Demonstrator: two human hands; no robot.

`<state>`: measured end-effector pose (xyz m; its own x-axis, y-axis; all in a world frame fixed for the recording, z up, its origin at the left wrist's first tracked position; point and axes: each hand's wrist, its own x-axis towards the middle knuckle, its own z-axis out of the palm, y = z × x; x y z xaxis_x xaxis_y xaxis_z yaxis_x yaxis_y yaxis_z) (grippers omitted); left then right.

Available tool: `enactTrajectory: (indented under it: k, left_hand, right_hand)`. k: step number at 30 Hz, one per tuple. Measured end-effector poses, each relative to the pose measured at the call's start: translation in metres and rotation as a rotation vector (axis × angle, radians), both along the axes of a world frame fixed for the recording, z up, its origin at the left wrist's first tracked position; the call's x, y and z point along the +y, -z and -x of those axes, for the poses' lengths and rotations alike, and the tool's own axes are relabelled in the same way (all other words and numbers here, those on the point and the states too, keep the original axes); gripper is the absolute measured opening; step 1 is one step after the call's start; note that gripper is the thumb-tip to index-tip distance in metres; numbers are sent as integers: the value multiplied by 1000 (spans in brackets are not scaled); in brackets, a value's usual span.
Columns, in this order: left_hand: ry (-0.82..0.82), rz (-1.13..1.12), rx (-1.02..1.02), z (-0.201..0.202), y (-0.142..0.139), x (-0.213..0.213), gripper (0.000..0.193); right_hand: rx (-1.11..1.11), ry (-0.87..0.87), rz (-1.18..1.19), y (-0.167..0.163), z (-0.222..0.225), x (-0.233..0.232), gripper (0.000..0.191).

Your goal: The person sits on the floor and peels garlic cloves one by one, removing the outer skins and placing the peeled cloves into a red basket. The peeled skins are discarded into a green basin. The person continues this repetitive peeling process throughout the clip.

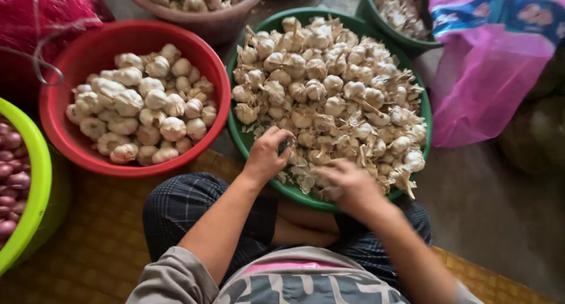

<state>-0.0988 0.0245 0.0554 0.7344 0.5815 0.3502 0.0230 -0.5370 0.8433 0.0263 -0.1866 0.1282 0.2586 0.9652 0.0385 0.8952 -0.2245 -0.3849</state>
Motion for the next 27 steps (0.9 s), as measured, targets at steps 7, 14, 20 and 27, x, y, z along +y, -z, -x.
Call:
enactTrajectory:
  k: [7,14,20,27]
  left_hand:
    - [-28,-40,34,1,8,1,32]
    - [-52,50,-86,0,21,8,40]
    - [-1,-37,-87,-3,29,8,36]
    - [-2,224,16,-5,29,-2,30]
  right_hand:
    - [-479,-224,235,70,13,41,24]
    - [-103,-48,-185,75,-37,43,14]
    - [1009,434,-144,44,-61,28,20]
    - [843,501,-475,-9,-149,45,15]
